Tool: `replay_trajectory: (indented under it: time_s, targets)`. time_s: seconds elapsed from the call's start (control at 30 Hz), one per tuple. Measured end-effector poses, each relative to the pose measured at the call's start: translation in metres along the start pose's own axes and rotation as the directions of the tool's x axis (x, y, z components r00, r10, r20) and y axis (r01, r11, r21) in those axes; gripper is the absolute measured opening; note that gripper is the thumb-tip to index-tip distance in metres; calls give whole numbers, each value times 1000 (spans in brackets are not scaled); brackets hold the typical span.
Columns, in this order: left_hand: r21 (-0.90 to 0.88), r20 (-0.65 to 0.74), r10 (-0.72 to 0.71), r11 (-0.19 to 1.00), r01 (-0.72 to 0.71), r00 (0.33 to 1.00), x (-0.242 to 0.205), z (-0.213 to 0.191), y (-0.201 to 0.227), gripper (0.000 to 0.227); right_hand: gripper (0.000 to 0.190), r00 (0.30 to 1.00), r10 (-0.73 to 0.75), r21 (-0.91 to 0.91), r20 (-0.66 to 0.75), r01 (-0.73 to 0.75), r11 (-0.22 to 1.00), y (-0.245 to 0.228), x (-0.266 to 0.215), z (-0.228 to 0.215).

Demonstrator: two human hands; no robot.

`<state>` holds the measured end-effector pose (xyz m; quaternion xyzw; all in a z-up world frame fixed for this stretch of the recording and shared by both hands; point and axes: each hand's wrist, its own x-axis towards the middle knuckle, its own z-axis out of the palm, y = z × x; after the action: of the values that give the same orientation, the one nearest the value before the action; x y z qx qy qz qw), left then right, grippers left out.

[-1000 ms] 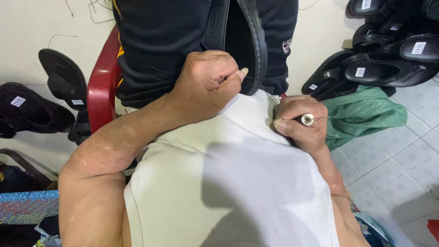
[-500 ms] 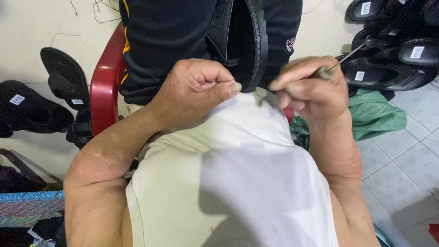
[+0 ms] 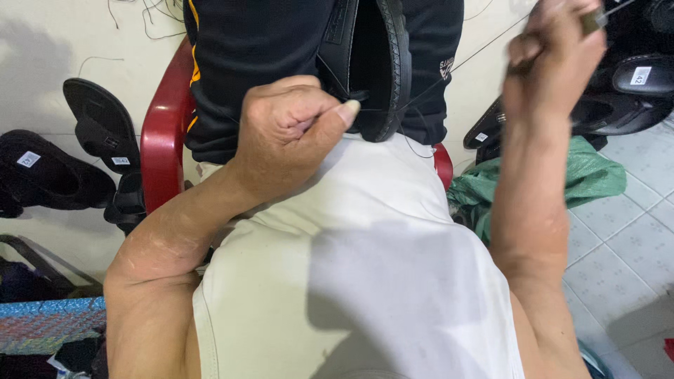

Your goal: The person sews a black shoe using a needle and thread. They repeatedly push the needle through the shoe's edge and pull the thread to create stitches, working steadily along the seam.

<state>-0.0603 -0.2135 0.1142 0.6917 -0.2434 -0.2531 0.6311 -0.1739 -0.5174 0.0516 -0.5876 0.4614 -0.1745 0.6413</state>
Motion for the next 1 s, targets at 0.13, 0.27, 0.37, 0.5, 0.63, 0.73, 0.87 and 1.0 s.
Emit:
replay_trajectory:
  time_s: [0.13,0.27,0.37,0.5,0.63,0.73,0.87,1.0]
  targets:
    - [253,9,247,937,-241,969,-16,-23,-24,47,32,953,104,85,-286,-83,993,79,95,-131]
    - [875,4,164,477,-83,986,-38,-95,-58,42,19,850,93,-146,-519,-195,970,91,84,-183]
    - [726,-132,55,686,59,990,-43,-126,-71,25,15,881,-24,-388,-473,-183,903,88,48,-170]
    - [829,-86,-96,545,125,992,-25,-90,-39,95,17,982,30,-380,-185,-100,920,62,-18,-90]
    - [729,311,180,585,-356,933,0,-36,-11,82,13,961,249,-342,118,-196,919,14,-89,-19]
    - [650,443,346,512,-562,827,6,-23,-7,30,48,782,341,18,521,-410,912,5,-103,5]
    - [-245,284,168,965,-98,944,3,-14,3,31,34,623,144,412,769,-654,634,18,-93,12]
    - [-796,237,-153,536,281,960,1,6,-11,27,27,544,-55,509,837,-739,441,-5,-87,43]
